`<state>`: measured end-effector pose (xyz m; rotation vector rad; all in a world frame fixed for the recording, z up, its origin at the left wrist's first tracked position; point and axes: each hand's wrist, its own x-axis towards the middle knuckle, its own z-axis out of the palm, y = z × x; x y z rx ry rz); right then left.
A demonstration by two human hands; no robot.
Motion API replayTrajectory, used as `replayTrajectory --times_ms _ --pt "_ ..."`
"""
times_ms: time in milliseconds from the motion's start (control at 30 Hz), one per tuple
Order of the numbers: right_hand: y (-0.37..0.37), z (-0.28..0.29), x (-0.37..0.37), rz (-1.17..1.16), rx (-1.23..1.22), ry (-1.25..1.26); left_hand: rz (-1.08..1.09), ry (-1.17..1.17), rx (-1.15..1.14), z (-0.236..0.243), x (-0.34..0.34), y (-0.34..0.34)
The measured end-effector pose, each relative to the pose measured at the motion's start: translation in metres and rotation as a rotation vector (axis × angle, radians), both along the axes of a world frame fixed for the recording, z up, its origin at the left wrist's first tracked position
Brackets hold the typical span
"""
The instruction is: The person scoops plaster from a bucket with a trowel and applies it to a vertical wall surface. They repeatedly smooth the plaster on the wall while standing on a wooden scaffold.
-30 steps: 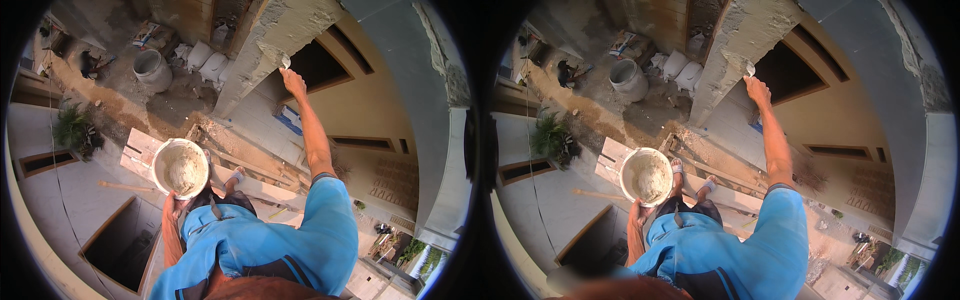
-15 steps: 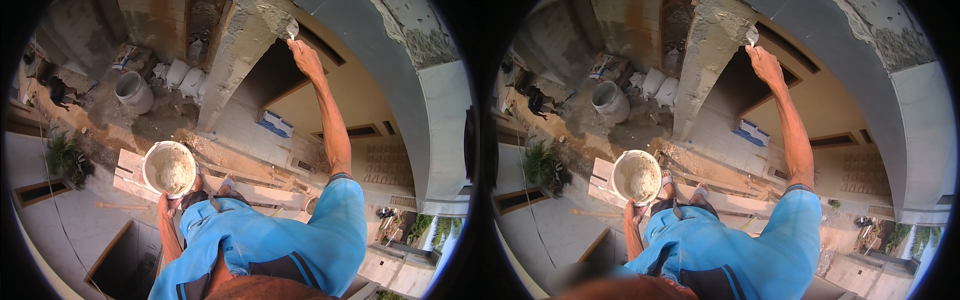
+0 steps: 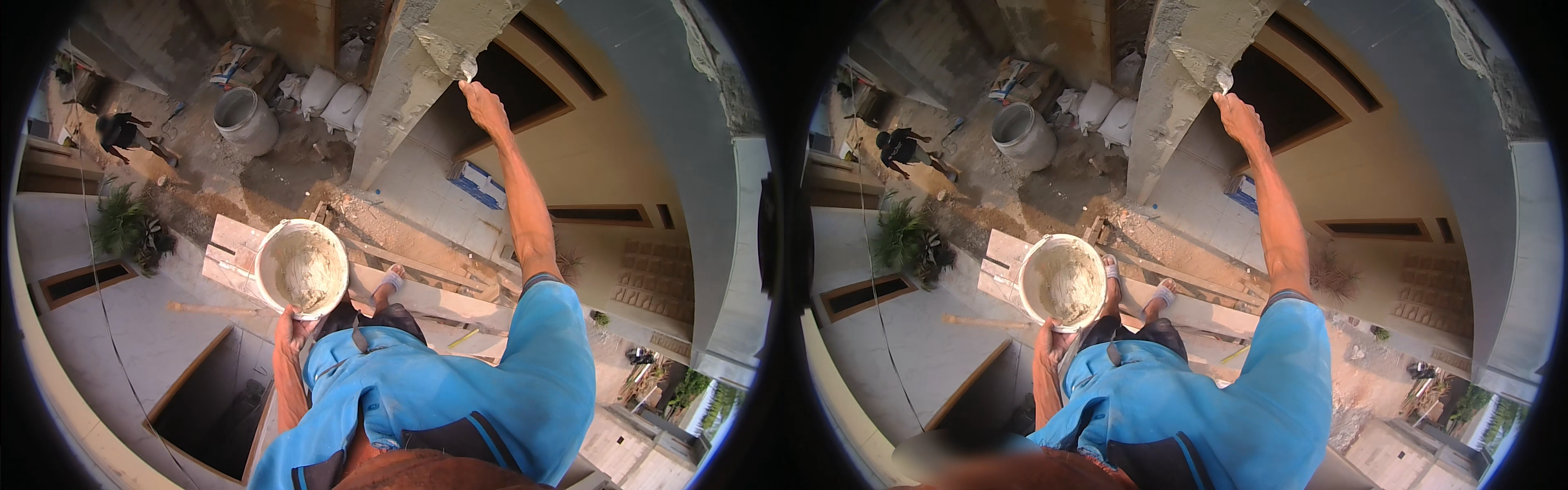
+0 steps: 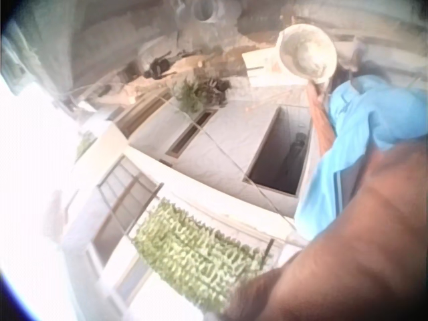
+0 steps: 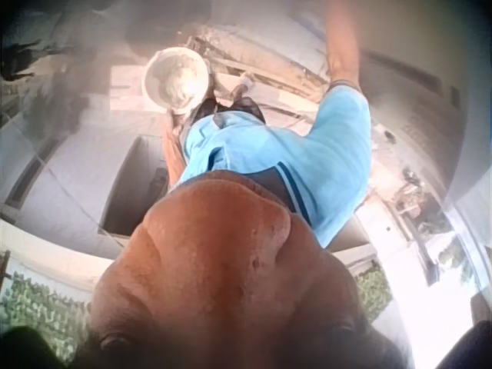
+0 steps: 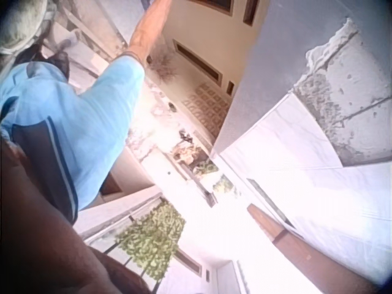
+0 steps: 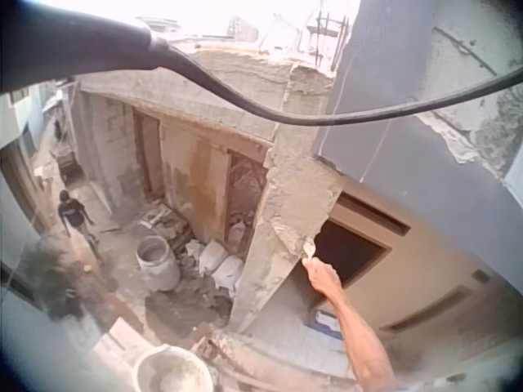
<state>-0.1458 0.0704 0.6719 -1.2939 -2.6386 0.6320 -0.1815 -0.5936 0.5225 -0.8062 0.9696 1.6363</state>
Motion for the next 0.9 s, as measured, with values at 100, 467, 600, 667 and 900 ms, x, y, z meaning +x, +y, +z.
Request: replayTrajectory --times_ms 100,467,600,667,900 --pt "0.013 -0.046 -0.009 -0.005 -0.034 -0.071 0.01 0.014 -0.062 0.004 0.002 0.001" --pt "0.023 -0.012 0.013 0.015 0.096 -0.16 0.067 0.053 -0.098 0.009 0.004 0.009" --pt "0.009 0.1 0.043 -0.011 0.089 0.065 0.054 -0.012 0.023 -0.015 -0.004 0.0" --pt "0.016 0.132 0.061 0.066 0.246 0.066 0.019 0.021 0.071 -0.013 -0.004 0.004" --pt "0.074 0.166 0.051 0.288 0.491 0.198 -0.115 0.082 0.012 0.007 -0.011 0.006"
